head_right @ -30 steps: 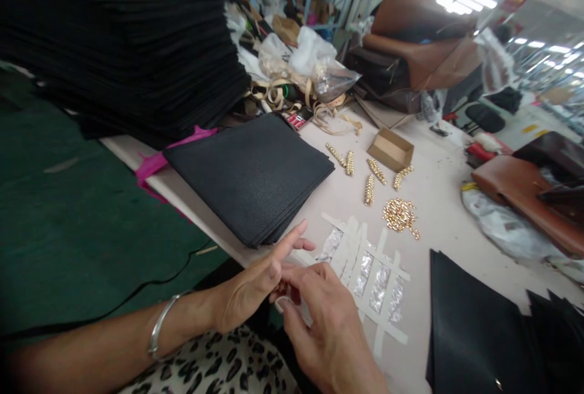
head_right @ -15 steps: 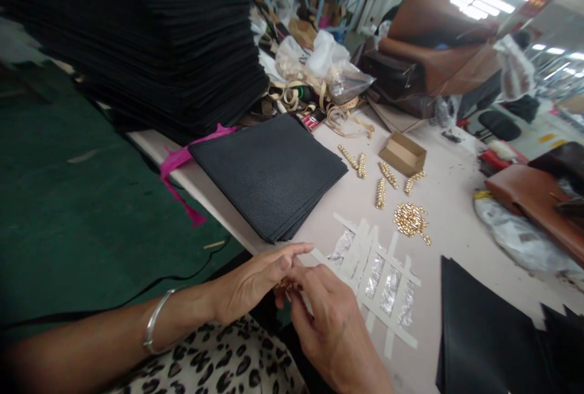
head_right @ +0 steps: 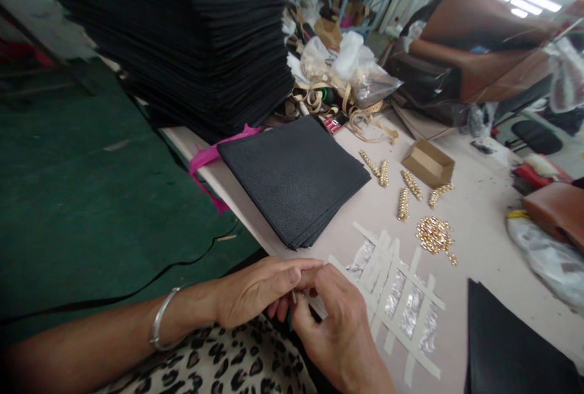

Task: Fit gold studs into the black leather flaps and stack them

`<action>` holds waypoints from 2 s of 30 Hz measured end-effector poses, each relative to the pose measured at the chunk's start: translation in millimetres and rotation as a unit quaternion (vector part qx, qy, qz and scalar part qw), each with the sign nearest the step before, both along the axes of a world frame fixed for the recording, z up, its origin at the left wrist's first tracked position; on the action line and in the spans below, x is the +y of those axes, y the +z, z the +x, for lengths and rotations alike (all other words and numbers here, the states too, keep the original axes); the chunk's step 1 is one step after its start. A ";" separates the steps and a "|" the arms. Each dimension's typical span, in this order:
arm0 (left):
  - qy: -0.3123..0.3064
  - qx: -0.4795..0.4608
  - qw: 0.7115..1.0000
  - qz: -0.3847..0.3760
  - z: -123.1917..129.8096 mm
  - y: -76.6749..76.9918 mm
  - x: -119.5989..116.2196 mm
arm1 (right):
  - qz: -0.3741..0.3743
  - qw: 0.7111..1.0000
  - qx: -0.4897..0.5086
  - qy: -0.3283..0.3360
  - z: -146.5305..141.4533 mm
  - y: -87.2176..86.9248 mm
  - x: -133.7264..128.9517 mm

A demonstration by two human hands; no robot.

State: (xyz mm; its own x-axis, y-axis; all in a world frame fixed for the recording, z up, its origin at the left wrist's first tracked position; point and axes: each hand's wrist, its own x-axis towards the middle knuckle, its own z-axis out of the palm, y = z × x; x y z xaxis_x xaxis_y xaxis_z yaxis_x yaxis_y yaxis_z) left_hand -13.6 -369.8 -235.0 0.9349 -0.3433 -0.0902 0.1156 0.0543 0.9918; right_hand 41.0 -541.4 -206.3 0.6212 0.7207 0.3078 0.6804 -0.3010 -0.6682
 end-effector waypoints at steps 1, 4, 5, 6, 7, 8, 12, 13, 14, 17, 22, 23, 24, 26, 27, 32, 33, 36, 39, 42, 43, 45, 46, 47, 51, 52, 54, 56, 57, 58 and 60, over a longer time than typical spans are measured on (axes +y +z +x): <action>0.005 0.007 1.000 -0.008 -0.2 0.3 1.8 | -0.004 1.000 -0.001 0.001 0.8 0.4 1.9; 0.005 0.041 0.998 -0.047 -0.2 1.6 8.6 | -0.018 1.000 0.004 0.010 4.1 2.3 5.1; 0.001 0.057 0.997 -0.057 -0.1 2.2 11.0 | -0.020 1.000 0.006 0.013 5.4 2.9 5.4; -0.005 0.070 0.995 -0.065 -0.2 2.8 13.2 | -0.019 1.000 0.005 0.015 6.6 3.5 5.6; -0.009 0.081 0.994 -0.070 -0.3 3.5 15.3 | -0.019 1.000 0.000 0.017 7.6 3.9 5.7; -0.012 0.088 0.994 -0.070 -0.5 4.0 17.0 | -0.020 1.000 -0.009 0.018 8.4 4.2 5.9; -0.017 0.077 0.995 -0.060 -1.6 4.2 21.3 | -0.031 0.998 -0.050 0.038 8.8 3.9 9.9; -0.018 0.075 0.995 -0.059 -1.8 3.8 21.9 | -0.030 0.997 -0.053 0.044 8.4 3.8 11.6; -0.019 0.077 0.995 -0.061 -1.9 3.4 22.4 | -0.026 0.997 -0.053 0.050 8.0 3.7 13.4; -0.025 0.093 0.993 -0.070 -2.0 1.8 23.2 | -0.019 0.997 -0.046 0.058 7.0 4.1 17.9; -0.008 0.089 0.992 -0.087 -0.9 -1.9 21.4 | -0.023 0.997 -0.026 0.067 7.5 3.9 20.4; -0.005 0.093 0.991 -0.092 -0.5 -2.6 20.7 | -0.028 0.997 -0.022 0.068 7.9 3.5 20.4; -0.004 0.098 0.990 -0.098 0.0 -3.2 20.0 | -0.034 0.997 -0.018 0.070 8.4 3.0 20.3; -0.004 0.110 0.988 -0.105 1.0 -3.8 19.1 | -0.043 0.996 -0.014 0.072 9.4 1.8 20.1; -0.004 0.116 0.988 -0.105 1.3 -3.9 19.0 | -0.046 0.996 -0.012 0.074 9.9 1.2 19.9; -0.014 0.152 0.980 -0.127 1.8 -5.4 20.9 | -0.048 0.994 0.004 0.094 10.3 0.1 19.4; -0.018 0.159 0.977 -0.137 1.7 -6.5 21.3 | -0.048 0.994 0.005 0.097 10.1 1.0 19.2; -0.032 0.189 0.967 -0.169 1.5 -11.2 21.3 | -0.064 0.991 0.024 0.117 10.0 5.7 18.5; -0.043 0.227 0.951 -0.208 0.8 -15.5 19.7 | -0.098 0.980 0.074 0.156 11.7 12.0 17.6; -0.027 0.234 0.946 -0.222 -1.2 -16.3 18.4 | -0.126 0.971 0.112 0.169 14.4 16.9 17.0; -0.019 0.231 0.948 -0.218 -2.1 -15.7 18.3 | -0.130 0.969 0.118 0.171 15.1 17.8 16.8; -0.001 0.228 0.951 -0.207 -4.0 -13.5 18.9 | -0.126 0.969 0.117 0.178 15.7 18.6 16.2; 0.009 0.228 0.953 -0.201 -4.8 -12.1 19.5 | -0.118 0.970 0.110 0.181 15.7 18.5 15.6; 0.018 0.227 0.954 -0.196 -5.6 -10.6 20.2 | -0.108 0.972 0.099 0.181 15.4 18.0 14.9; 0.031 0.216 0.961 -0.171 -7.5 -4.3 22.7 | -0.076 0.980 0.066 0.169 13.3 15.0 10.9; 0.026 0.213 0.962 -0.166 -7.7 -3.1 22.8 | -0.076 0.981 0.063 0.168 12.7 14.5 9.9; 0.019 0.206 0.965 -0.159 -7.9 -1.7 22.4 | -0.076 0.981 0.056 0.170 11.8 13.8 8.4; 0.019 0.202 0.966 -0.159 -8.1 -1.6 21.3 | -0.078 0.981 0.048 0.171 11.1 12.8 7.3; 0.022 0.200 0.966 -0.161 -8.2 -2.0 20.7 | -0.078 0.981 0.044 0.171 10.9 12.0 6.9; 0.026 0.200 0.965 -0.166 -8.3 -2.7 20.1 | -0.079 0.982 0.042 0.168 10.8 11.0 6.6; 0.029 0.203 0.963 -0.176 -8.6 -4.3 19.3 | -0.082 0.982 0.043 0.162 10.8 9.1 6.1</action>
State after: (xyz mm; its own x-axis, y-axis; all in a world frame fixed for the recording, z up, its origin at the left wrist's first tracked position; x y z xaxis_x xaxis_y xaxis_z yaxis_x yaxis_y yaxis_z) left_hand -22.2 -350.6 -239.3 0.8654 -0.3682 -0.3397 0.4766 0.3960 0.7849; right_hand 51.8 -535.3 -197.2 0.3705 0.9201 0.1270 0.7006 -0.1871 -0.6886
